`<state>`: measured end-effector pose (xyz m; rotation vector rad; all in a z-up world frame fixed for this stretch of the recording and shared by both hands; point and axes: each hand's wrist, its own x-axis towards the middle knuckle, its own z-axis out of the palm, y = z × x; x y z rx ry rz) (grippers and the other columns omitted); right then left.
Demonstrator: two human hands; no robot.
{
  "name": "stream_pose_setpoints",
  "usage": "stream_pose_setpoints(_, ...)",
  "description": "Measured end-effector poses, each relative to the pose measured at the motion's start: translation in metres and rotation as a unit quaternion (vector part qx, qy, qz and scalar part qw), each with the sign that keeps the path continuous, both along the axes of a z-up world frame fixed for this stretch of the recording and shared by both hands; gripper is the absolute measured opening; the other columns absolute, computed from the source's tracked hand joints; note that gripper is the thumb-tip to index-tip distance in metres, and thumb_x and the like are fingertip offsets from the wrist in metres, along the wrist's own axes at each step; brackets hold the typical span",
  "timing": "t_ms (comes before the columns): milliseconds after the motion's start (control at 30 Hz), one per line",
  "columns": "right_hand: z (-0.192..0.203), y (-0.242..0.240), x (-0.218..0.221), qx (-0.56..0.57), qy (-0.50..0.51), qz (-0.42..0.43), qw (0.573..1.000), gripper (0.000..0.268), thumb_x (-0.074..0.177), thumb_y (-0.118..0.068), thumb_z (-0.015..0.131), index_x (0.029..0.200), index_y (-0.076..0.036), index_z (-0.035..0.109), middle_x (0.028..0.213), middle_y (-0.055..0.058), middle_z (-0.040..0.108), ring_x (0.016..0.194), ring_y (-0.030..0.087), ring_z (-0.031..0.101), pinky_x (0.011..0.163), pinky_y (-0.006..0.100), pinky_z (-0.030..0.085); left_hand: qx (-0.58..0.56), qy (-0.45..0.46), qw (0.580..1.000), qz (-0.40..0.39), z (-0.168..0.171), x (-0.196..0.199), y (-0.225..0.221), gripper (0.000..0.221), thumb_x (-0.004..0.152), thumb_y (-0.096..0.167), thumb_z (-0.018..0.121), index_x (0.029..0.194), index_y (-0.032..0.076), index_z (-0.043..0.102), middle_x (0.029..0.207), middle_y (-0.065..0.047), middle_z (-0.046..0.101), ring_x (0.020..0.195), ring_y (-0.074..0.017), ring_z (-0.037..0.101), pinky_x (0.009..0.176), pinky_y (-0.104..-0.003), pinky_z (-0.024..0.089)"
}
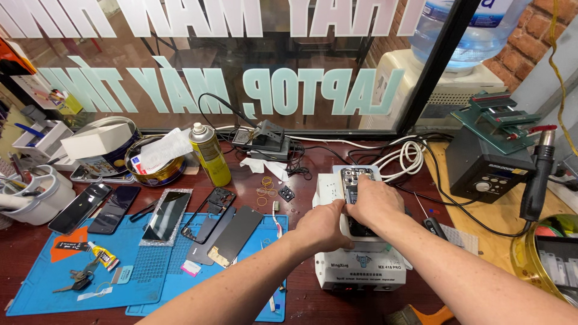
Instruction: The person disassembles a smartphone, removes the back cover and battery, and uses a spray can to clean the internal components. They then handle a new screen assembly and place the phone on a heating station.
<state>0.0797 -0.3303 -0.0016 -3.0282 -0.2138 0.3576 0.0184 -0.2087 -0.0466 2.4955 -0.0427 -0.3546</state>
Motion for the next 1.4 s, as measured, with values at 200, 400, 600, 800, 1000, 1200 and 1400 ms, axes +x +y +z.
stream_pose_setpoints(200, -0.003, -0.001, 0.002, -0.001, -0.007, 0.014, 1.0, 0.063, 0.078, -0.042, 0.084, 0.125, -0.006, 0.061, 0.11, 0.018, 0.075, 0.109, 0.033, 0.072, 0.095, 0.045, 0.057, 0.001, -0.016, 0.999, -0.042, -0.015, 0.02, 0.01, 0.094, 0.06, 0.044, 0.091, 0.138, 0.006, 0.055, 0.115, -0.023, 0.072, 0.111, -0.0358, 0.07, 0.097, -0.042, 0.056)
stream_pose_setpoints(400, -0.004, -0.002, 0.003, 0.007, -0.012, 0.014, 1.0, 0.063, 0.077, -0.041, 0.084, 0.125, -0.006, 0.061, 0.11, 0.017, 0.075, 0.108, 0.033, 0.072, 0.093, 0.046, 0.058, -0.011, -0.027, 0.998, -0.055, -0.031, 0.023, 0.013, 0.119, 0.06, 0.041, 0.093, 0.155, 0.005, 0.033, 0.125, -0.025, 0.067, 0.117, -0.0365, 0.066, 0.1, -0.04, 0.053)
stream_pose_setpoints(600, 0.001, 0.001, 0.001, 0.0, 0.006, -0.002, 1.0, 0.067, 0.078, -0.045, 0.084, 0.128, -0.007, 0.059, 0.112, 0.016, 0.074, 0.11, 0.032, 0.071, 0.094, 0.045, 0.057, 0.032, 0.018, 0.997, -0.067, -0.018, 0.019, 0.015, 0.115, 0.063, 0.038, 0.09, 0.159, 0.01, 0.032, 0.125, -0.023, 0.069, 0.116, -0.0345, 0.068, 0.099, -0.04, 0.055)
stream_pose_setpoints(800, 0.004, 0.001, -0.002, 0.002, 0.004, -0.001, 1.0, 0.068, 0.08, -0.047, 0.083, 0.129, -0.007, 0.059, 0.113, 0.017, 0.074, 0.111, 0.033, 0.071, 0.095, 0.045, 0.057, 0.049, 0.013, 0.995, -0.088, -0.007, 0.016, 0.017, 0.117, 0.063, 0.037, 0.093, 0.159, 0.011, 0.03, 0.124, -0.021, 0.068, 0.116, -0.0358, 0.066, 0.098, -0.042, 0.054)
stream_pose_setpoints(1000, 0.005, 0.002, -0.005, 0.006, 0.003, -0.002, 1.0, 0.063, 0.082, -0.043, 0.081, 0.13, -0.008, 0.058, 0.114, 0.016, 0.073, 0.112, 0.034, 0.07, 0.096, 0.045, 0.058, 0.1, 0.032, 0.99, -0.098, 0.001, 0.016, 0.017, 0.122, 0.059, 0.03, 0.094, 0.16, 0.015, 0.028, 0.121, -0.017, 0.071, 0.114, -0.0338, 0.068, 0.095, -0.044, 0.056)
stream_pose_setpoints(1200, 0.006, 0.002, -0.006, 0.009, 0.013, -0.011, 1.0, 0.06, 0.083, -0.041, 0.081, 0.13, -0.011, 0.059, 0.117, 0.016, 0.072, 0.116, 0.036, 0.067, 0.099, 0.046, 0.056, 0.14, 0.035, 0.984, -0.101, 0.011, 0.015, 0.012, 0.117, 0.062, 0.026, 0.094, 0.159, 0.014, 0.031, 0.121, -0.016, 0.071, 0.112, -0.033, 0.069, 0.093, -0.045, 0.057)
stream_pose_setpoints(1400, 0.006, 0.002, -0.006, 0.005, 0.013, -0.015, 1.0, 0.061, 0.082, -0.041, 0.081, 0.132, -0.013, 0.059, 0.121, 0.016, 0.07, 0.12, 0.036, 0.064, 0.101, 0.046, 0.054, 0.135, 0.037, 0.985, -0.097, 0.014, 0.014, 0.01, 0.115, 0.063, 0.026, 0.093, 0.159, 0.014, 0.031, 0.121, -0.015, 0.071, 0.112, -0.0323, 0.069, 0.093, -0.045, 0.058)
